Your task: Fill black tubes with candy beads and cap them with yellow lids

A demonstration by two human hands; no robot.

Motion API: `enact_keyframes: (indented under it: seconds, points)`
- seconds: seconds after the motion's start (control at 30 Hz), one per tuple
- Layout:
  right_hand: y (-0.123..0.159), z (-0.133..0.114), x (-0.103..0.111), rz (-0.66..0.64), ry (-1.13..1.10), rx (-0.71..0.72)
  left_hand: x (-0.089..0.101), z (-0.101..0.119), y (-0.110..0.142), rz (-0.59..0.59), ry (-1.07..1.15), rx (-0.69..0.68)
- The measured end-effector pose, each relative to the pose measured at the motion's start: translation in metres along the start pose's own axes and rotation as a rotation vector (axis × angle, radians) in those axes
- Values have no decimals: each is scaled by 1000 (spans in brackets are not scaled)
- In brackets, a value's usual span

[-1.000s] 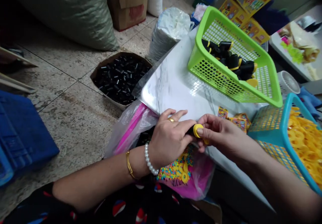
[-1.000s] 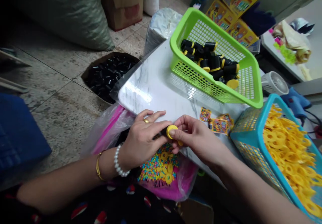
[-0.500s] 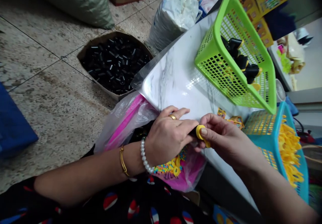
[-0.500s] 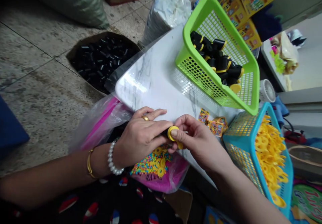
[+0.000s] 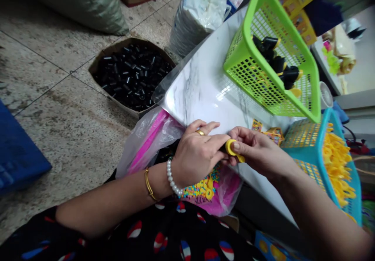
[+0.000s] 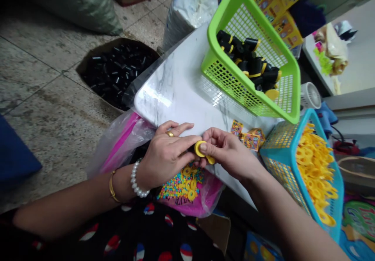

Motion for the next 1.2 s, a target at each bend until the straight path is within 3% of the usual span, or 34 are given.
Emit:
enact_keyframes:
  seconds: [0.17, 0.43, 0.53, 0.67, 0.87, 0.97, 1.13, 1.2]
  points:
    - [-3, 8, -2, 85, 26, 122, 5, 9, -2, 60, 65, -26]
    - [16, 22, 5, -11, -155, 185, 6, 9, -5, 33, 29, -48]
    - [17, 22, 12, 12, -173, 285, 5, 8, -3, 40, 19, -62]
    - [7, 4, 8, 88, 6, 402, 6, 8, -3, 50, 13, -49]
    - [9, -14, -11, 285, 425, 354, 4, 9, -4, 36, 10, -11]
    - [9, -8, -12, 224, 366, 319, 4, 9, -5, 16, 11, 0]
    - [2, 0, -3, -45, 72, 208, 8, 10, -6, 14, 5, -21]
    - [2, -2, -3, -42, 72, 207, 8, 11, -6, 15, -3, -23]
Point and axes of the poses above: each hand's wrist, its own y-axis away from the middle knuckle, its own x-axis out of the back of the hand, z = x × y, the point moved 5 cm from there along -y, towards the middle knuckle, and after that the axes turned 8 degrees about -x, right-handed, at the moved point
